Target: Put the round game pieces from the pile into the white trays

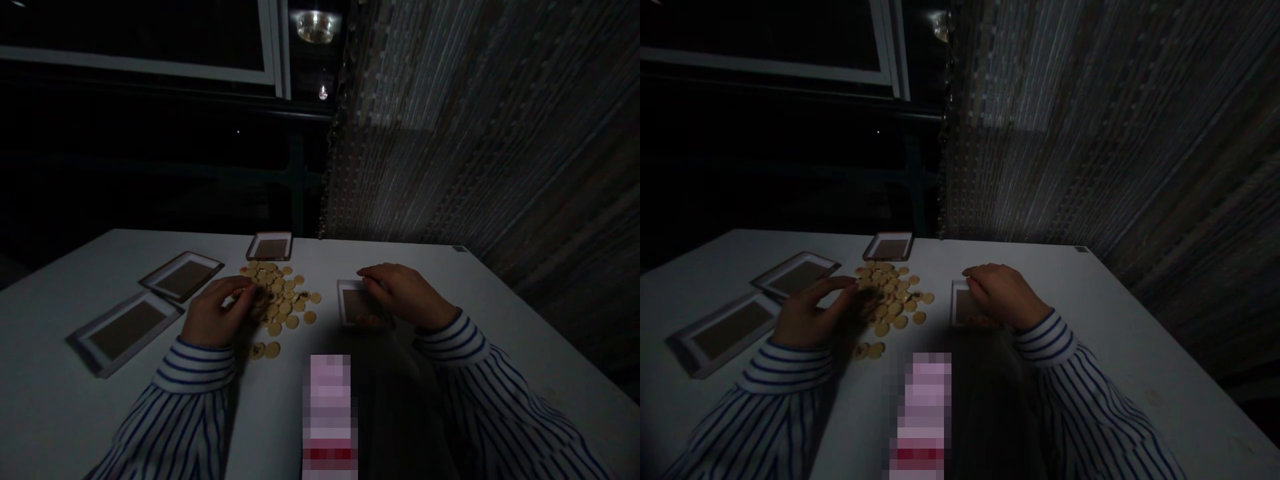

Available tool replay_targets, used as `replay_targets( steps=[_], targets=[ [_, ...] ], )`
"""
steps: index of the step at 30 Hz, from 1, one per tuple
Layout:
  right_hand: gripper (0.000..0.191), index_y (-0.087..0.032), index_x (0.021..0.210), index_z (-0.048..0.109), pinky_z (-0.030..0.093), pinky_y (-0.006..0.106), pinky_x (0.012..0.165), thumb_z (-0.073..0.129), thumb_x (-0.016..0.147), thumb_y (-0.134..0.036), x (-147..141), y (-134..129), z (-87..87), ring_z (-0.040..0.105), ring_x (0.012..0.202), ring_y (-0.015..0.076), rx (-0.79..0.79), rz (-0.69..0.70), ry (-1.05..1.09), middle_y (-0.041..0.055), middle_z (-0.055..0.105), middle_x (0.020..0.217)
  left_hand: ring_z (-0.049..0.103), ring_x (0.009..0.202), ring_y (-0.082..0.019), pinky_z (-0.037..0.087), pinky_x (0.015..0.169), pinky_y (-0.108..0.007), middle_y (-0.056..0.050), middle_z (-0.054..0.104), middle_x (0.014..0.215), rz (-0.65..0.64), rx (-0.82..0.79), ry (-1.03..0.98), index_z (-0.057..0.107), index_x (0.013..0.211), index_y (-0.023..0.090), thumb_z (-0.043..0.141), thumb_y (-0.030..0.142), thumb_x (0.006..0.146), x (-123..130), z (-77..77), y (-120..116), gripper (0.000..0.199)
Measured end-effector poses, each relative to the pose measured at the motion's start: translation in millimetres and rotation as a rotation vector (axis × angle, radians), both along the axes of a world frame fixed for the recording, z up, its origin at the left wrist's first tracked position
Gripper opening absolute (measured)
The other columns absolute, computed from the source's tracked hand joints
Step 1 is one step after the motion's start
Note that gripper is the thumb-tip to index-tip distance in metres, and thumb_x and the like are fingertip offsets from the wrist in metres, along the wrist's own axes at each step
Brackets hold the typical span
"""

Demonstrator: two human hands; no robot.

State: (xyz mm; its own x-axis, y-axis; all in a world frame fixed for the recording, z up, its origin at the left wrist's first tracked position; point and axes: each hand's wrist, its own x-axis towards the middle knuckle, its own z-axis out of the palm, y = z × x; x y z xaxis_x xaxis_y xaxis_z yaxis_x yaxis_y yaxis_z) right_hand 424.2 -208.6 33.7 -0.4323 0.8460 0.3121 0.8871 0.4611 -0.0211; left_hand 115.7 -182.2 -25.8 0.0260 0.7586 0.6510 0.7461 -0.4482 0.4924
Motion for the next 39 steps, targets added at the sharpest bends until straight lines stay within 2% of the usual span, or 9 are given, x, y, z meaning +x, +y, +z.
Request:
replay_targets(
  steps=[11, 18, 24, 31, 34, 39],
  targets=[
    [0.032, -0.016, 0.106, 0.058, 0.043, 0.032, 0.082, 0.036, 0.085, -0.025, -14.3, -9.5, 4.7, 0.057, 0.091, 0.0174, 0.004, -0.035, 0.033, 0.0066, 0.063, 0.101, 0.059, 0.083, -0.018, 0.044, 0.079, -0.029, -0.006, 0.066, 0.086, -0.012, 0.015, 0.159, 0.063, 0.082, 0.016, 0.045, 0.037, 0.076, -11.9, 3.6, 2.1, 0.028],
    [0.031, -0.015, 0.106, 0.058, 0.041, 0.031, 0.084, 0.037, 0.084, -0.024, -30.8, -9.7, 12.5, 0.056, 0.093, 0.0173, 0.012, 0.013, 0.014, 0.0068, 0.063, 0.102, 0.060, 0.079, -0.018, 0.045, 0.077, -0.031, -0.005, 0.067, 0.082, -0.022, 0.028, 0.061, 0.064, 0.078, 0.016, 0.045, 0.037, 0.076, -9.4, -0.5, 4.0, 0.028],
    [0.030, -0.015, 0.104, 0.058, 0.041, 0.032, 0.082, 0.039, 0.083, -0.023, -43.6, -9.0, 20.1, 0.055, 0.092, 0.0177, 0.027, 0.045, 0.000, 0.0072, 0.063, 0.099, 0.060, 0.082, -0.017, 0.045, 0.078, -0.029, -0.005, 0.067, 0.084, -0.083, -0.065, -0.024, 0.064, 0.079, 0.016, 0.046, 0.037, 0.075, -12.0, -0.2, 4.8, 0.028],
    [0.030, -0.015, 0.105, 0.058, 0.039, 0.032, 0.081, 0.040, 0.083, -0.022, -56.8, -6.5, 15.8, 0.054, 0.092, 0.0178, 0.028, 0.057, -0.024, 0.0076, 0.063, 0.099, 0.061, 0.082, -0.018, 0.046, 0.078, -0.029, -0.004, 0.067, 0.083, 0.025, -0.080, -0.077, 0.064, 0.078, 0.018, 0.047, 0.039, 0.075, -26.6, 2.9, 2.1, 0.027],
    [0.030, -0.015, 0.105, 0.058, 0.038, 0.032, 0.082, 0.038, 0.084, -0.023, -64.1, -4.1, 14.5, 0.054, 0.092, 0.0178, 0.023, 0.058, -0.027, 0.0074, 0.063, 0.100, 0.060, 0.084, -0.018, 0.045, 0.080, -0.029, -0.004, 0.066, 0.085, 0.062, -0.058, -0.036, 0.063, 0.078, 0.018, 0.045, 0.038, 0.075, -31.5, 4.4, 2.2, 0.027],
    [0.031, -0.015, 0.105, 0.058, 0.037, 0.032, 0.081, 0.036, 0.084, -0.023, -82.0, 0.6, 17.0, 0.053, 0.092, 0.0182, -0.023, 0.075, -0.052, 0.0084, 0.062, 0.100, 0.059, 0.086, -0.019, 0.045, 0.082, -0.031, -0.005, 0.066, 0.089, 0.054, -0.064, 0.062, 0.062, 0.082, 0.018, 0.044, 0.038, 0.076, -38.1, 0.7, 4.7, 0.028]
  ],
)
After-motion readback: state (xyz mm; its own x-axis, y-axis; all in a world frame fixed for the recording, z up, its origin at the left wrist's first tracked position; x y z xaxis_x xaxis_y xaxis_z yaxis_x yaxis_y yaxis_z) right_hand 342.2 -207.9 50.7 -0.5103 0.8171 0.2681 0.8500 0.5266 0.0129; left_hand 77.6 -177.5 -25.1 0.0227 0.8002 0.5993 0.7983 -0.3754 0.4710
